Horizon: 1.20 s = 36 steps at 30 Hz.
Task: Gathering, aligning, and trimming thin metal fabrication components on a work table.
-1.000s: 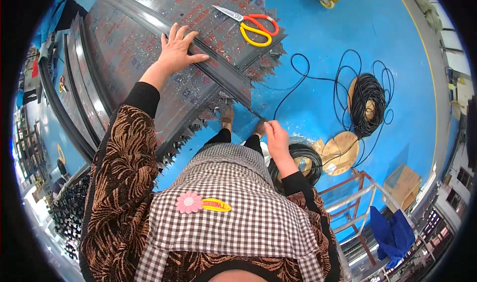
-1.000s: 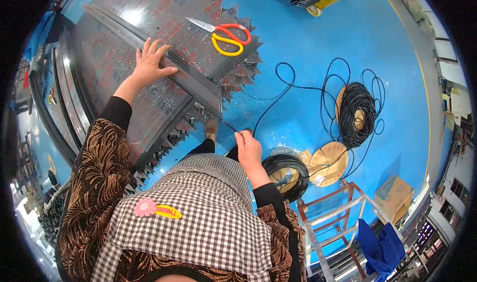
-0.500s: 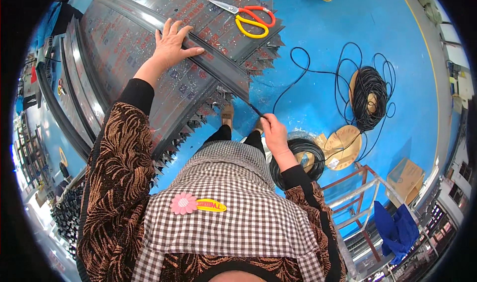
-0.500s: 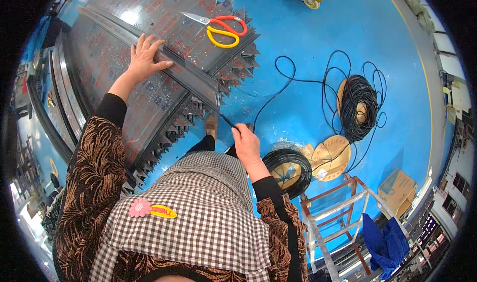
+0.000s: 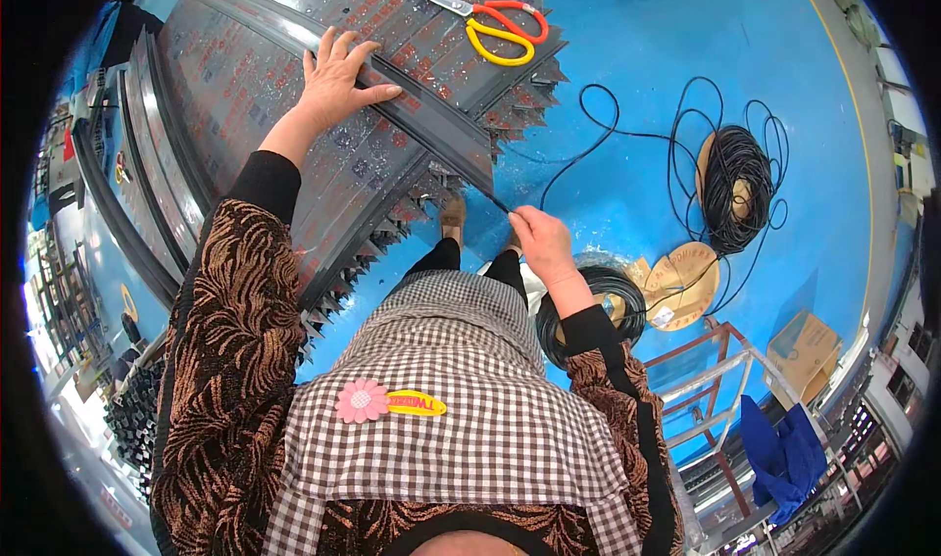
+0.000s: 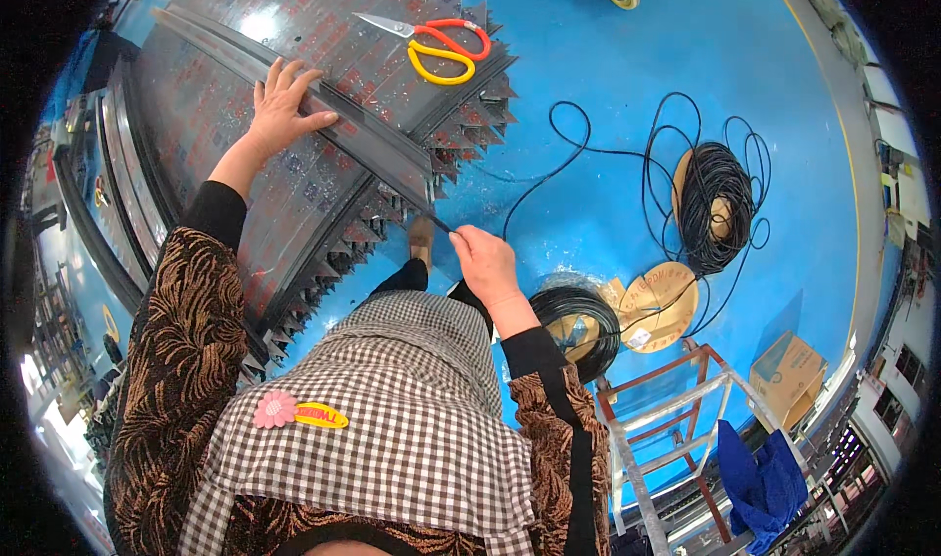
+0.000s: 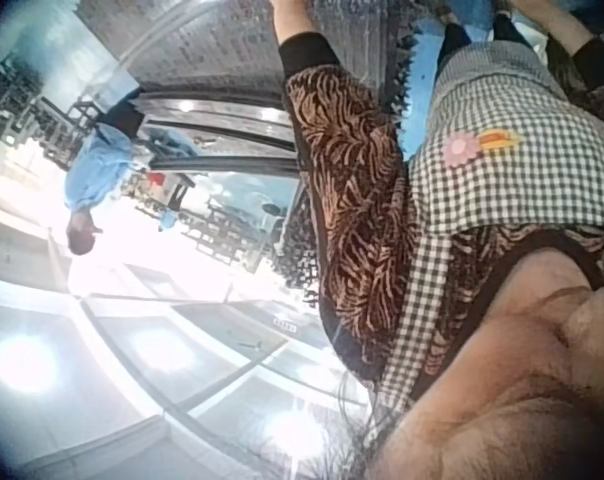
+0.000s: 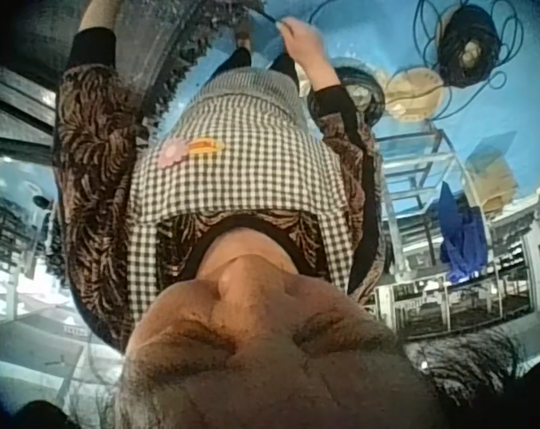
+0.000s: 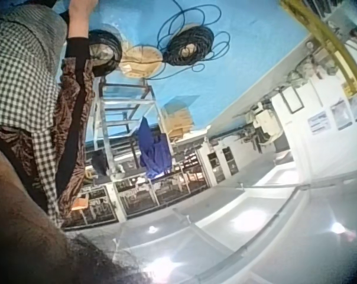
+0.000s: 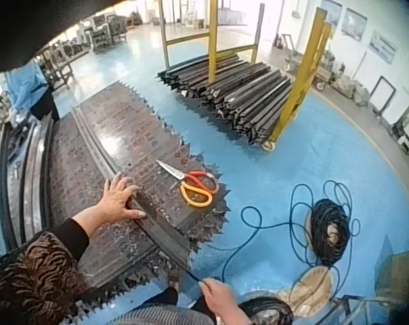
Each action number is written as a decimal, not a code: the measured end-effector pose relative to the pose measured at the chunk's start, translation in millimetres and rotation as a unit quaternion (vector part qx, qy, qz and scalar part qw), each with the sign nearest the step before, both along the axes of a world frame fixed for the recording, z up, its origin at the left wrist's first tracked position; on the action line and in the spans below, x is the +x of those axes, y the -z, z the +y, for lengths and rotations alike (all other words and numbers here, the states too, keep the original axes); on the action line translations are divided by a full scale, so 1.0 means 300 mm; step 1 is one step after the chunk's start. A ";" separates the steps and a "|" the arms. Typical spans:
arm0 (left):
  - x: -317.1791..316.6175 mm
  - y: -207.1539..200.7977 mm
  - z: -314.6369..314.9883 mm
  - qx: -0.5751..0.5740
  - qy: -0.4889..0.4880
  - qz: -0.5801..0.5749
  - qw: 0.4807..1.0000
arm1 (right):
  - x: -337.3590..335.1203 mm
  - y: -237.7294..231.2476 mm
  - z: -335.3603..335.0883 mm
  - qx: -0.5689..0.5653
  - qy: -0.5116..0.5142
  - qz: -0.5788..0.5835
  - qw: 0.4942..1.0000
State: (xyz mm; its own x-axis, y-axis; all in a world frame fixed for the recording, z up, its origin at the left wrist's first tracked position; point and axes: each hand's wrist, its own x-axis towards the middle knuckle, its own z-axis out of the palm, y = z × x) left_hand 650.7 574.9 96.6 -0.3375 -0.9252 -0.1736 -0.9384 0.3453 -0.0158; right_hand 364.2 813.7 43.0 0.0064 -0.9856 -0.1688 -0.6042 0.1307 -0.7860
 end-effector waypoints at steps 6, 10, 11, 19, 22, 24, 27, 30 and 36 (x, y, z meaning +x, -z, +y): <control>0.016 0.021 0.005 -0.014 0.005 0.029 0.999 | 0.064 0.045 -0.039 -0.032 0.018 -0.074 0.997; 0.016 0.018 0.005 -0.016 0.002 0.026 1.000 | 0.001 0.103 0.056 0.008 0.063 -0.113 0.992; 0.015 0.017 0.008 -0.016 0.002 0.026 1.000 | -0.011 0.117 0.070 0.022 0.078 -0.125 0.989; 0.005 0.000 0.007 -0.033 0.000 0.074 0.997 | 0.004 0.085 0.014 -0.016 0.071 -0.143 0.987; 0.006 -0.013 0.021 -0.008 -0.016 0.065 0.998 | -0.070 0.127 0.084 0.071 0.070 -0.135 0.986; -0.004 -0.026 0.027 -0.010 -0.017 0.078 0.997 | -0.019 0.094 0.041 0.063 0.072 -0.140 0.986; -0.026 -0.039 0.022 0.003 -0.015 0.084 0.996 | 0.017 0.087 0.013 0.036 0.046 -0.115 0.992; -0.018 -0.052 0.028 0.020 -0.022 0.074 0.997 | 0.000 0.047 0.044 0.024 0.044 -0.124 0.991; -0.020 -0.060 0.013 0.036 -0.027 0.081 0.996 | 0.037 0.050 -0.046 0.012 -0.004 -0.101 0.995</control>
State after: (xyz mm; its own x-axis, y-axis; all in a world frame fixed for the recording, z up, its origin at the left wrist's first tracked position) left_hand 644.8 578.7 114.7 -0.3173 -0.9295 -0.1879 -0.9435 0.2894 0.1614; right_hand 375.2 800.1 28.0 0.0497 -0.9811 -0.1873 -0.4350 0.1475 -0.8883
